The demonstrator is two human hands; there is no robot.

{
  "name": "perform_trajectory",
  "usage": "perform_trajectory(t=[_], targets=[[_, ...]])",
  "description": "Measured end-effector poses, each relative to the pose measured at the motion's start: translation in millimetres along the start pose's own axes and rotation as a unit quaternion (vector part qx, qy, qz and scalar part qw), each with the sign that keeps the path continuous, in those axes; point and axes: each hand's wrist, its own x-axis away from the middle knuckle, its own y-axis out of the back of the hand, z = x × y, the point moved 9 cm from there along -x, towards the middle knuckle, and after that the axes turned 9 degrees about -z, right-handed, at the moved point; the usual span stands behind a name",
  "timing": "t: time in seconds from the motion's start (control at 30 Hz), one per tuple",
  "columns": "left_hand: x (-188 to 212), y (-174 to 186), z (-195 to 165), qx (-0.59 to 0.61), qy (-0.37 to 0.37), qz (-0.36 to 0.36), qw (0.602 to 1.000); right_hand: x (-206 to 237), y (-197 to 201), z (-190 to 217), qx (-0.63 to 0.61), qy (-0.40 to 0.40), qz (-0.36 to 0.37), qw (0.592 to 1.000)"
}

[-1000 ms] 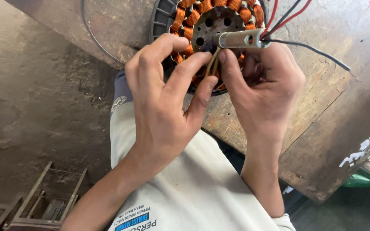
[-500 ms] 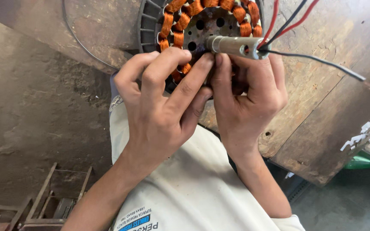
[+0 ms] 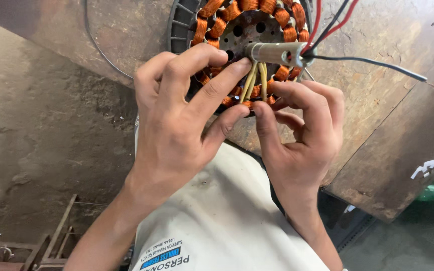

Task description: The person connects and insulates wires on a motor stator. They twist wires together, apply white tape to insulate connections, and use scissors to cut tape. The work is performed on a wooden workbench in a workshop.

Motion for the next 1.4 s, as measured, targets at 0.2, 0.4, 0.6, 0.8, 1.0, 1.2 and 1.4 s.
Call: perform_trajectory(t=[0.2,0.4,0.6,0.8,1.0,1.2,1.4], targets=[[-14.6,3.4,-3.8,-0.008,-0.036,0.000,0.999,8.8,1.1,1.6,0.062,0.034,-0.017,0.997],[-9.0,-3.9,-13.3,-0.087,-0.069,-0.019,0.994,9.2,0.2,-2.5,0.069,0.034,-0.016,0.997],[-29.4,4.1,-4.1,-0.002,-0.045,0.068,0.997,-11.1,-3.2,8.4,0.166,0.011,0.013,0.986],[-80.6,2.3,3.8,0.050,-0.180,0.158,0.970,-15.4,-10.6,19.1,0.142,-0.110,-0.052,0.982],[-108.4,-19.9,1.3,0.148,-0.262,0.276,0.913,-2.3,-19.7,38.8,0.194,-0.057,-0.163,0.966],[-111.3,-25.7,-5.4,0.149,-0.250,0.281,0.914,3.7,-23.7,40.0,0.241,-0.050,-0.168,0.955],[-108.4,-26.5,-3.7,0.128,-0.262,0.295,0.910,9.6,-30.7,35.2,0.217,-0.091,-0.192,0.953]])
